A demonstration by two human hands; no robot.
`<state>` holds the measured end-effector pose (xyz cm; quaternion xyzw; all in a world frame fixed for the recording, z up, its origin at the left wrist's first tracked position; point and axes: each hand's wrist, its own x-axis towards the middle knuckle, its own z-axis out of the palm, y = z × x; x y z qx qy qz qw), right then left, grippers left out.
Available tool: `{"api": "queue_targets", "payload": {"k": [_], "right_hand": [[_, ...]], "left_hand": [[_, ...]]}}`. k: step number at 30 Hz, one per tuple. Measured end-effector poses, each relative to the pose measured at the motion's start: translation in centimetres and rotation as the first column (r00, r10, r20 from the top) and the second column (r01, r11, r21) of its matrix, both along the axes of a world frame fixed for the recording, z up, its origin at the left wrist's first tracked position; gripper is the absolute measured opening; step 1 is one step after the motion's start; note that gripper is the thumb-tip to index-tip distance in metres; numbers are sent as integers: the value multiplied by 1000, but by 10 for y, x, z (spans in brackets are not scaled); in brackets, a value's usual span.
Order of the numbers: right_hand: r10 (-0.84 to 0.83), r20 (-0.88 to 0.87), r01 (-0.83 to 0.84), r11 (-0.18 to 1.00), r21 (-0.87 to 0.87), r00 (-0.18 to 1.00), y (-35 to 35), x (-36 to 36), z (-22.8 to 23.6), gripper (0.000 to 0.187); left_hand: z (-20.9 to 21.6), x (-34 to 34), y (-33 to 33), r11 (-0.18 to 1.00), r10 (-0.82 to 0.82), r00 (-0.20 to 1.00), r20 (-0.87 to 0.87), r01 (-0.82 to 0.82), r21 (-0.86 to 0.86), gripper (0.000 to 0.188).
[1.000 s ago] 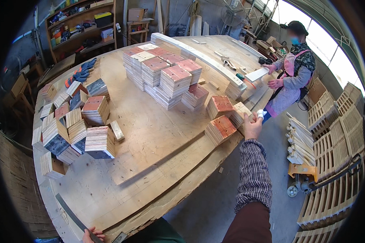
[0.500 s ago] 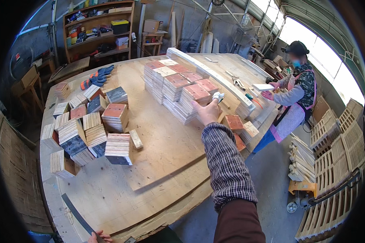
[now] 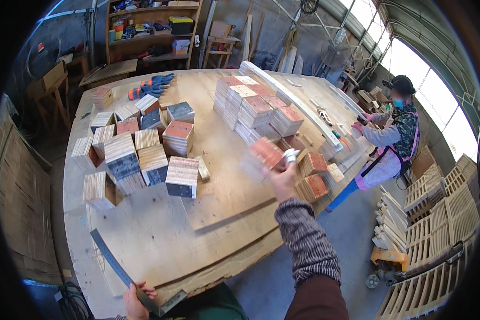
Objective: The person repeatedly picks small wooden blocks from a table, uses a metal square ruler and a white marker to draw lines on the block faces, then places the marked blocks into a growing stack. The process is repeated for multiple blocks in a consistent sequence.
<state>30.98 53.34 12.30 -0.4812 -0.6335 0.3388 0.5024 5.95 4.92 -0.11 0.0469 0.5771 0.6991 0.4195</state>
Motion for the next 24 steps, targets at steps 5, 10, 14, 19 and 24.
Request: {"api": "queue_targets", "payload": {"k": [5,10,14,19,24], "right_hand": [[406,35,-405,914,-17,913,-155,-42,-31,88],[498,269,-562,776,285,824,-260,-117,-57,103],[637,222,-675,702,226,738,-291,-141,-77,108],[446,351,-559,742,370,823,-204,-79,-67,103],[-120,670,85,993,85,733,-7,29,11,103]], "left_hand": [[2,-2,-2,995,-28,999,37,24,101,45],[13,-6,-6,980,52,998,-48,-41,196,47],[16,-14,-10,983,118,992,-55,-108,148,48],[2,-14,-7,982,161,987,7,-161,99,48],[-7,-10,-5,984,176,984,-26,-175,46,49]]}}
